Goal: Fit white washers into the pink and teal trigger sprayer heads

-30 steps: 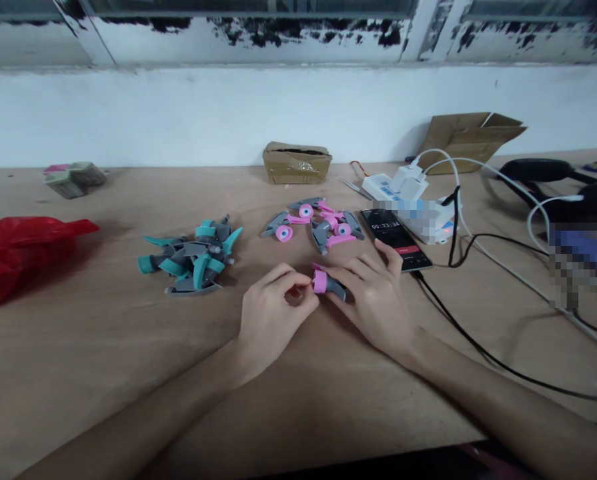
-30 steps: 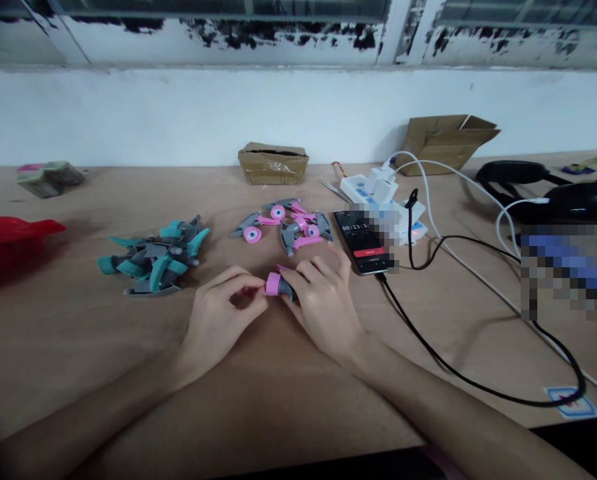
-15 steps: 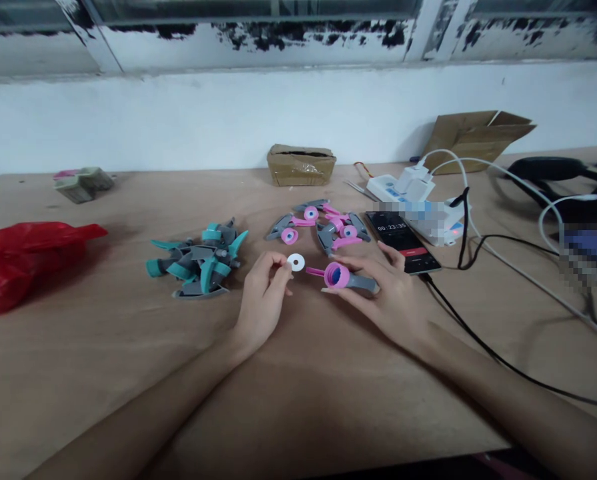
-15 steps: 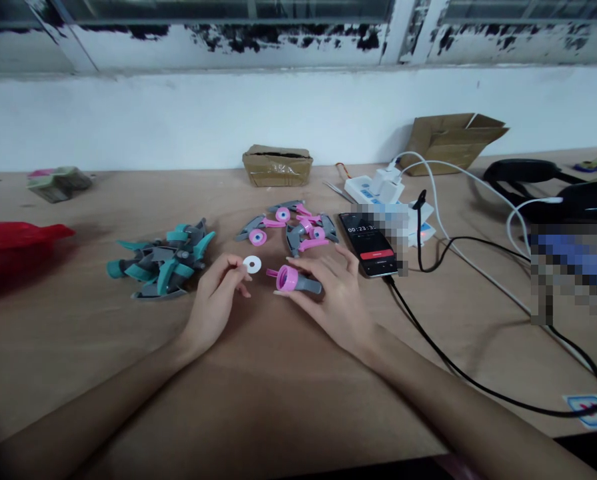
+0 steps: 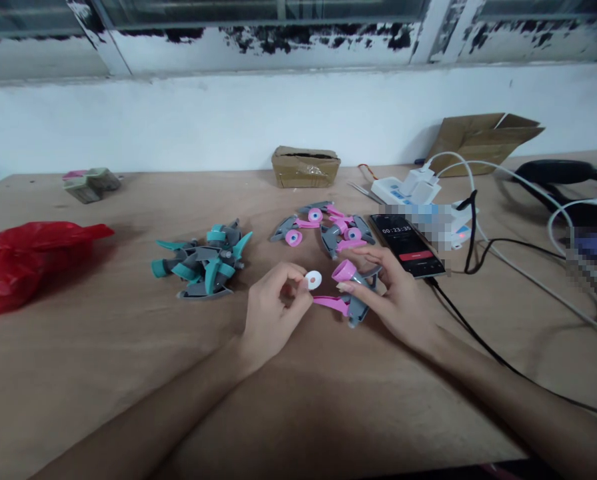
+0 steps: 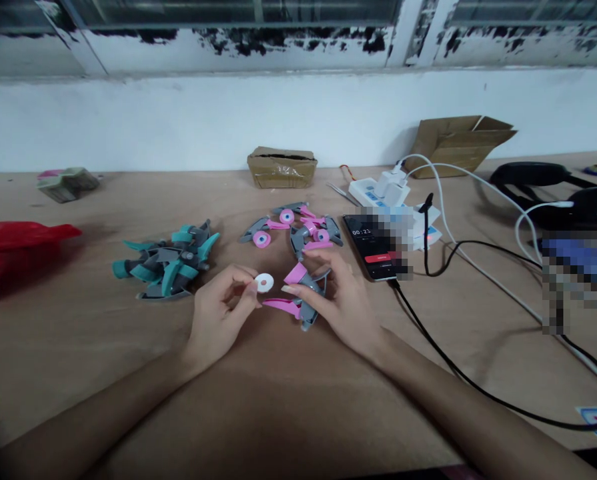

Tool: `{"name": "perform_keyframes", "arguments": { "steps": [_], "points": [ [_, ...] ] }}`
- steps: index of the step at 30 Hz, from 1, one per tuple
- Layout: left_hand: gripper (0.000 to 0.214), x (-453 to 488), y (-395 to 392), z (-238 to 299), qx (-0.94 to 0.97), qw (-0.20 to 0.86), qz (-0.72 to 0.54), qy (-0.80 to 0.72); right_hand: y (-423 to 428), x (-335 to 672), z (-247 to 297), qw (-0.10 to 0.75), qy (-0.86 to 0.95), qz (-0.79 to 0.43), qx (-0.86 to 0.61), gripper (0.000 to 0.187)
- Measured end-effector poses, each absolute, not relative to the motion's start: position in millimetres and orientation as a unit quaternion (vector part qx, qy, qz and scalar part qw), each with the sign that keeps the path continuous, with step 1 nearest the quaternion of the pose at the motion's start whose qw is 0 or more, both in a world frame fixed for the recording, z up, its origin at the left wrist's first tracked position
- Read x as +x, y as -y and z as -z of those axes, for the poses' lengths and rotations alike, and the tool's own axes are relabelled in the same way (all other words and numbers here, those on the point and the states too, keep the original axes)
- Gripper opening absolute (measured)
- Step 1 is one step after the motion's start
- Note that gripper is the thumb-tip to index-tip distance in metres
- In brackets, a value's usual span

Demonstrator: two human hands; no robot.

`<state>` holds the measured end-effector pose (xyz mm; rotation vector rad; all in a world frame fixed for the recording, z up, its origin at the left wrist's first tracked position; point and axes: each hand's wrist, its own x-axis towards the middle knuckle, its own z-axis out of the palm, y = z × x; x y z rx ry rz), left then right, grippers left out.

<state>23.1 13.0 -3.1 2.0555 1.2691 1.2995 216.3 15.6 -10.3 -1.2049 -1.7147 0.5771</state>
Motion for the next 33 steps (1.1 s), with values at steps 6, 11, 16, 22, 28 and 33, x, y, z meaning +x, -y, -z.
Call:
{"name": "perform_keyframes", "arguments": {
  "steps": [6,11,16,22,28,33],
  "points": [
    [0.013,26.6,-14.4,10.0,0.693,0.242,-0.496,-0.465,-16.9,213.9,13.6,0.452,0.649,-0.398,-0.465,0.043],
    [0.014,25.0,-15.6,8.7,0.713,0.24,-0.481,-0.45,-13.2,210.4,2.8,0.416,0.587,-0.511,-0.47,0.035],
    [0.012,22.2,-16.0,8.6,0.723,0.248,-0.475,-0.435,-13.0,209.6,-3.0,0.393,0.534,-0.597,-0.452,0.032],
    [0.013,22.7,-21.1,13.6,0.671,0.384,-0.484,-0.41,-15.5,212.2,-0.2,0.387,0.509,-0.648,-0.414,0.032],
    [0.012,26.2,-18.3,12.4,0.679,0.409,-0.471,-0.387,-15.7,213.5,6.6,0.374,0.522,-0.659,-0.392,0.03],
    [0.011,26.3,-15.8,12.6,0.7,0.374,-0.459,-0.399,-13.9,213.0,3.9,0.353,0.529,-0.655,-0.408,0.029]
  ]
}}
